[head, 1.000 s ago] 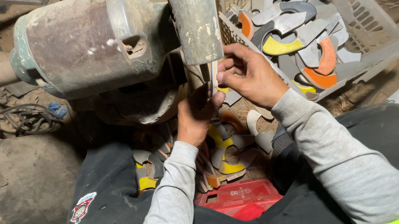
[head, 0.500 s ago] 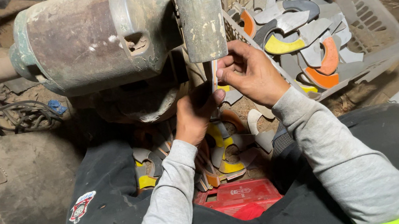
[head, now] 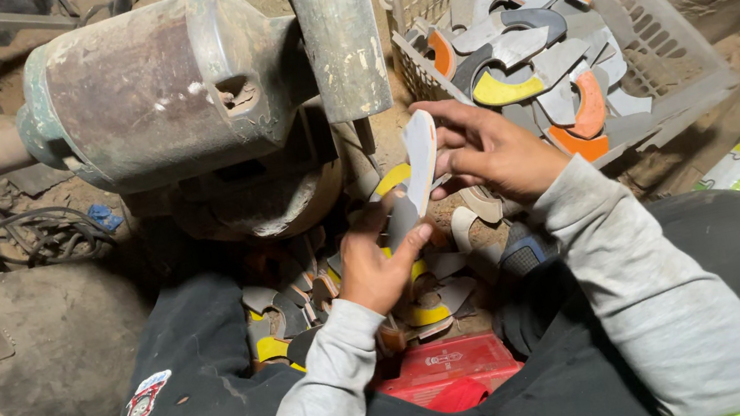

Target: The person sits at a bench grinder and repeatedly presses curved shoe sole pieces against the rotating wheel to smooth or shape their edges. They handle multiple pieces one at a time, turning them over and adjusting grip as needed.

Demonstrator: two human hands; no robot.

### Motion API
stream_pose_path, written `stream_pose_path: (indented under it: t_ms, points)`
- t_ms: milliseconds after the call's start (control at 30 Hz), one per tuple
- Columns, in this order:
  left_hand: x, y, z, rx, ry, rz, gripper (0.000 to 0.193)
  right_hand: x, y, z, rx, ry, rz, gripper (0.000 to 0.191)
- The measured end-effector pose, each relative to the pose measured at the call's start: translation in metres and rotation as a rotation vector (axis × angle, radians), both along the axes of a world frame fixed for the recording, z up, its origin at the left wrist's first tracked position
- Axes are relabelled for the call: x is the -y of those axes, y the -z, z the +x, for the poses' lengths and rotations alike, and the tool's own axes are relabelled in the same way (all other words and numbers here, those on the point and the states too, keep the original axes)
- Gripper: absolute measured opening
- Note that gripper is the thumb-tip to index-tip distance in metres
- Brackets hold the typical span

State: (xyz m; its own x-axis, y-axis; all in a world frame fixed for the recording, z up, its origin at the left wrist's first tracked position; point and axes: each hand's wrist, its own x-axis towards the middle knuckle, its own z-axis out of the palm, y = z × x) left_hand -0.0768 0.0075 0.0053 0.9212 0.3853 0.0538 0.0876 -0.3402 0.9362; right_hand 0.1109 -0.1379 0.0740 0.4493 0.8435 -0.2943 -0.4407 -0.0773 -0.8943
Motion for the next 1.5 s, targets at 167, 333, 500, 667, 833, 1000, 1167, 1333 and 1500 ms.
stream_pose_path:
  t_ms: [167,333,500,667,833,1000,1167,1333,1500]
  points:
    - [-0.005,0.010,0.006,-0.107,0.221,-0.960,0.055,0.000,-0.007,0.013,0.444,-0.030,-0.263,0.030]
    - [0.007,0.005,0.017,-0.058,-0.154,-0.194,0.063,-0.007,-0.002,0.009,0.614,0.138,-0.273,0.021]
    - [0.003,-0.005,0.026,0.013,-0.176,-0.341,0.065,-0.011,0.001,-0.001,0.620,0.055,0.011,0.035]
    - [-0.010,-0.018,0.028,0.025,-0.080,-0.737,0.066,-0.039,0.016,-0.009,0.424,0.164,0.092,0.032]
    - [-0.018,-0.030,0.033,0.032,-0.064,-0.803,0.054,-0.048,0.017,-0.007,0.509,0.211,0.135,0.029]
    - [-0.023,-0.037,0.033,0.071,-0.037,-0.863,0.046,-0.054,0.013,-0.008,0.526,0.230,0.114,0.030]
    - [-0.025,-0.031,0.030,0.072,-0.039,-0.898,0.040,-0.055,0.016,-0.008,0.487,0.232,0.109,0.029]
    - [-0.019,-0.022,0.022,0.067,-0.088,-0.520,0.048,-0.050,0.026,-0.012,0.449,0.196,0.059,0.040]
    - [-0.013,-0.018,0.016,0.102,-0.175,-0.107,0.058,-0.033,0.027,-0.003,0.575,0.064,-0.092,0.036]
